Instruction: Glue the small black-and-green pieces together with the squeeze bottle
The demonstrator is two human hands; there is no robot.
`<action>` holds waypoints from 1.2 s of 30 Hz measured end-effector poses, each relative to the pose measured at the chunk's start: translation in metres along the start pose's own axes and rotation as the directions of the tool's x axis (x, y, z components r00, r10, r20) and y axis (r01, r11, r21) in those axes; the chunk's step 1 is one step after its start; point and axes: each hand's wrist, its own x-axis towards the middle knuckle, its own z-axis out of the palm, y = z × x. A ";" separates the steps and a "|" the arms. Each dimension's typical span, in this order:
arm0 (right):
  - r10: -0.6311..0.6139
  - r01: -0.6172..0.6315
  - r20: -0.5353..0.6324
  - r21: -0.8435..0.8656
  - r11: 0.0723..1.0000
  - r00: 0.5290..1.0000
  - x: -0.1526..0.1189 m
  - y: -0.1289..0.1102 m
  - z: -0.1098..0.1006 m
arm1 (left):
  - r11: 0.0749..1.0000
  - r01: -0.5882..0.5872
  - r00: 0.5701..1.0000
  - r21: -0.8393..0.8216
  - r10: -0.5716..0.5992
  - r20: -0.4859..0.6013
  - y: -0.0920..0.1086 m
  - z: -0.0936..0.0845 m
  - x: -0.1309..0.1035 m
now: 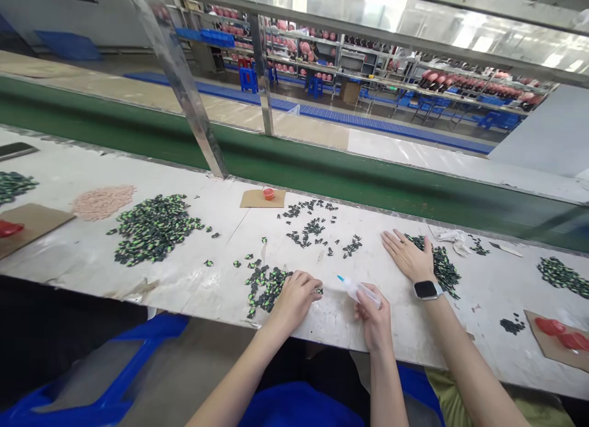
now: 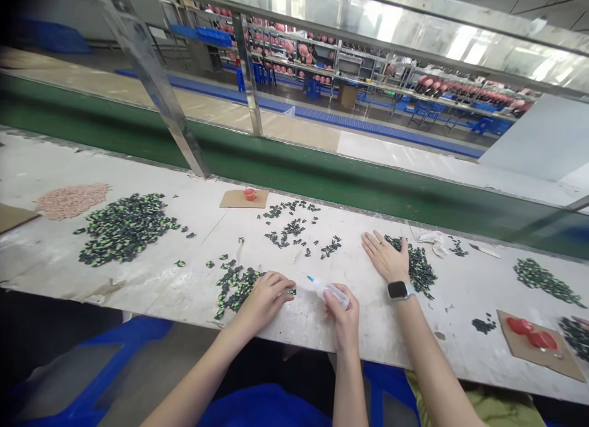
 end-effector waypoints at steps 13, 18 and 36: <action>-0.120 -0.020 -0.416 -0.315 0.949 0.902 -0.142 0.087 0.099 | 0.969 0.138 0.965 -0.207 -0.178 -0.192 -0.004 0.017 -0.008; -0.089 -0.038 -0.368 -0.324 0.945 0.925 -0.133 0.084 0.097 | 0.969 0.164 0.955 -0.187 -0.203 -0.217 -0.002 0.016 -0.007; -0.059 -0.060 -0.367 -0.303 0.951 0.928 -0.136 0.083 0.102 | 0.973 0.162 0.956 -0.162 -0.196 -0.220 -0.002 0.014 -0.007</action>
